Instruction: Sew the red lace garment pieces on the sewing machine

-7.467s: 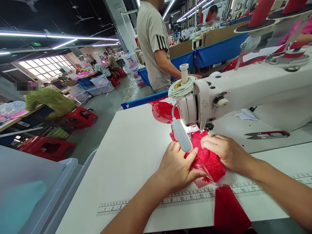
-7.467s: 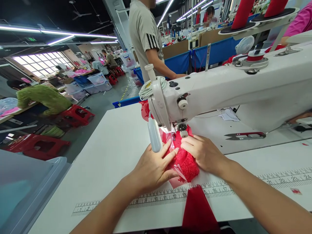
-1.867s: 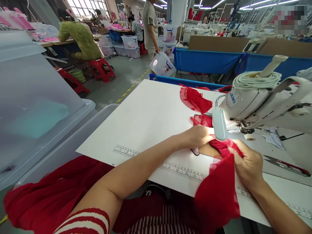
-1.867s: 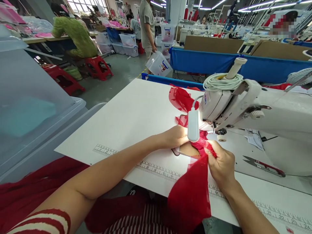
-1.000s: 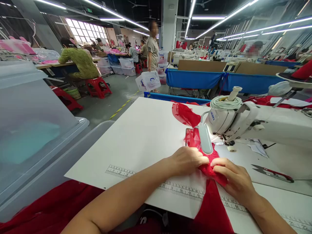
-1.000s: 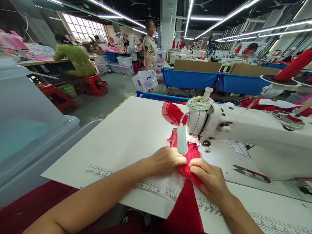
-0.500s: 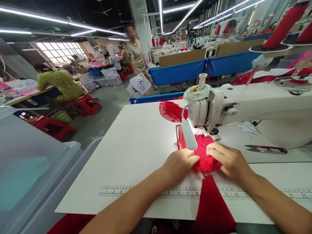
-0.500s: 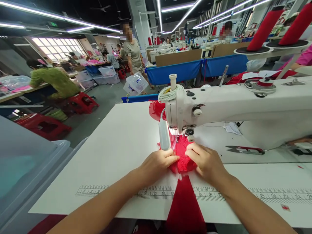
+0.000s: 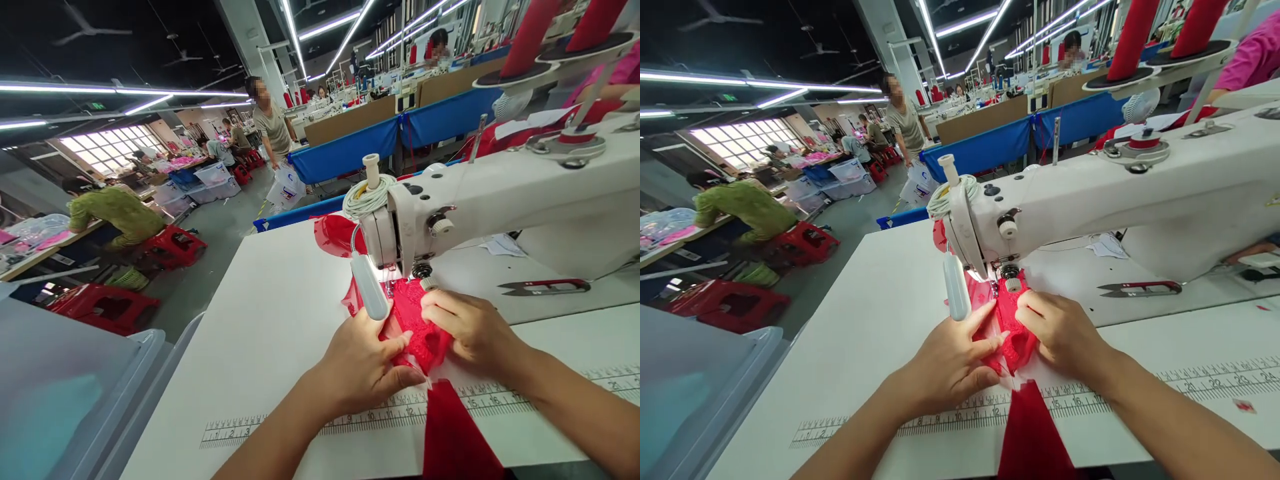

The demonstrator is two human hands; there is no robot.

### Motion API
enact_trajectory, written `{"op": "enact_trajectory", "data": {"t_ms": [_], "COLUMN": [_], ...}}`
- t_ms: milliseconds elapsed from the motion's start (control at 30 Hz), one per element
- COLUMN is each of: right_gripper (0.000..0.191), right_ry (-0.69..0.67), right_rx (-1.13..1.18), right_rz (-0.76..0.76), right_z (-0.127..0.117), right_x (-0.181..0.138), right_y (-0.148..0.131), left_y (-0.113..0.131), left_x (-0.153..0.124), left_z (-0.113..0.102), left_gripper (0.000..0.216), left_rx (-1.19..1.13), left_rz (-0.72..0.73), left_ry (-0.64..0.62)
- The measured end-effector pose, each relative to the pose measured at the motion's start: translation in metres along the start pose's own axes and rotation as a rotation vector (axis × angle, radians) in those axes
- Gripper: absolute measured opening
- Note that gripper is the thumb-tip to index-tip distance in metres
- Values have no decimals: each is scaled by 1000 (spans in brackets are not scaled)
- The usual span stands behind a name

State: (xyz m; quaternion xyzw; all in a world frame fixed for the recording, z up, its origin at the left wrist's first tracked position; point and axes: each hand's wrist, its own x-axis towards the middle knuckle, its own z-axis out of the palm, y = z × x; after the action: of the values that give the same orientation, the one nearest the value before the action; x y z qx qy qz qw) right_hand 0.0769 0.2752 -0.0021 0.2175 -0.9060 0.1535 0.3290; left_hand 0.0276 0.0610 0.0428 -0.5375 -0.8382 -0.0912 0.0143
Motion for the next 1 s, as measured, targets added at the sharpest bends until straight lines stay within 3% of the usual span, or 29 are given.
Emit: {"op": "enact_trajectory", "data": {"t_ms": [333, 633, 1000], "right_gripper": [36, 37, 37], "right_ry": [61, 12, -9], "right_rx": [-40, -88, -91], "right_rz": [53, -19, 34], "right_z": [3, -5, -2], "right_x": [-4, -1, -3], "right_y": [0, 3, 6], "left_y": [-1, -2, -5], "left_x": [-4, -3, -1], "left_z": [3, 9, 8], "left_gripper": [90, 94, 92], "left_rx": [49, 54, 70], "left_rz": [-13, 7, -12], "left_ry": [24, 21, 17]}}
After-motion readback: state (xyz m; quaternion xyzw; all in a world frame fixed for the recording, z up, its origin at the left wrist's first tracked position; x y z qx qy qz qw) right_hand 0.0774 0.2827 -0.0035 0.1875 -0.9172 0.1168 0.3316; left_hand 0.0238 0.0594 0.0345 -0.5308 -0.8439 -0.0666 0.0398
